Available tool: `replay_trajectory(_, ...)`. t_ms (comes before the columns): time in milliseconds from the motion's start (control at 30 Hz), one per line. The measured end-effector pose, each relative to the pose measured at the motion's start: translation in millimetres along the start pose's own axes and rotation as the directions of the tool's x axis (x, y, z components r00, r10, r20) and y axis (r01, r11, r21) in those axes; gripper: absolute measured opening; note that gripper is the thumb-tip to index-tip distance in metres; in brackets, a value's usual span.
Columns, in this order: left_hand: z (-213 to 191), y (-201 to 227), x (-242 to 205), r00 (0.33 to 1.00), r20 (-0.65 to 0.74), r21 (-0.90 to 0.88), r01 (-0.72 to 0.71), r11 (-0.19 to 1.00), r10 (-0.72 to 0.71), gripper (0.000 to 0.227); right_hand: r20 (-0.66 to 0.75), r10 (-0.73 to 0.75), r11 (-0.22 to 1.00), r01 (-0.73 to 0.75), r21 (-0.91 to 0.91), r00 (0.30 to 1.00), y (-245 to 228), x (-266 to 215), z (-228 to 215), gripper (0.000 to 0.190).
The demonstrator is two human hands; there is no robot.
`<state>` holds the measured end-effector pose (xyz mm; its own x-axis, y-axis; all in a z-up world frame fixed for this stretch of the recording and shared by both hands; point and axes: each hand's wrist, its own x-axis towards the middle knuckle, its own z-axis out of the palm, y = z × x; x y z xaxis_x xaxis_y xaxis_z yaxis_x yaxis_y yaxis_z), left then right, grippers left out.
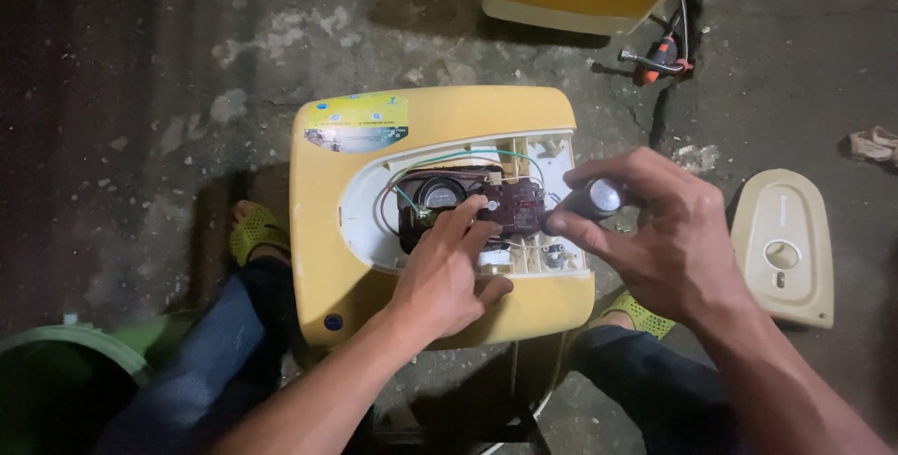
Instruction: The person is disassembling a water heater by unscrewing the heating element assembly using a manual screwdriver.
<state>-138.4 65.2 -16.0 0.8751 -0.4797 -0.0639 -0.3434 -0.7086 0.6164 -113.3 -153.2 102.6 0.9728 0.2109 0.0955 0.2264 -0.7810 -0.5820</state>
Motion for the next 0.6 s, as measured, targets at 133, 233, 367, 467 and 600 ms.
replay_trajectory(133, -4, 11, 3, 1.000, -0.029, -0.006, -0.005, 1.000, 0.005, 0.063, 0.080, -0.061, 0.998, 0.063, -0.018, 0.995, 0, -1, -9, 0.037)
replay_trajectory(233, -7, 26, 9, 0.995, -0.063, 0.008, 0.084, 0.996, -0.083, 0.042, 0.301, -0.008, 1.000, 0.013, -0.015, 0.954, -2, -4, -22, 0.026)
replay_trajectory(367, -9, 48, 19, 0.954, -0.286, -0.250, -0.165, 0.954, 0.091, 0.043, 0.347, 0.206, 0.977, -0.209, -0.031, 0.915, -18, -4, -32, 0.031)
replay_trajectory(467, -11, 64, 31, 0.937, -0.302, -0.396, -0.289, 0.872, 0.173, 0.040, 0.278, 0.273, 0.961, -0.250, -0.116, 0.921, -27, -6, -26, 0.030)
replay_trajectory(600, -19, 65, 42, 0.920, -0.297, -0.347, -0.353, 0.869, 0.255, 0.008, 0.220, 0.560, 0.770, -0.404, -0.495, 0.799, -50, -5, -23, 0.056)
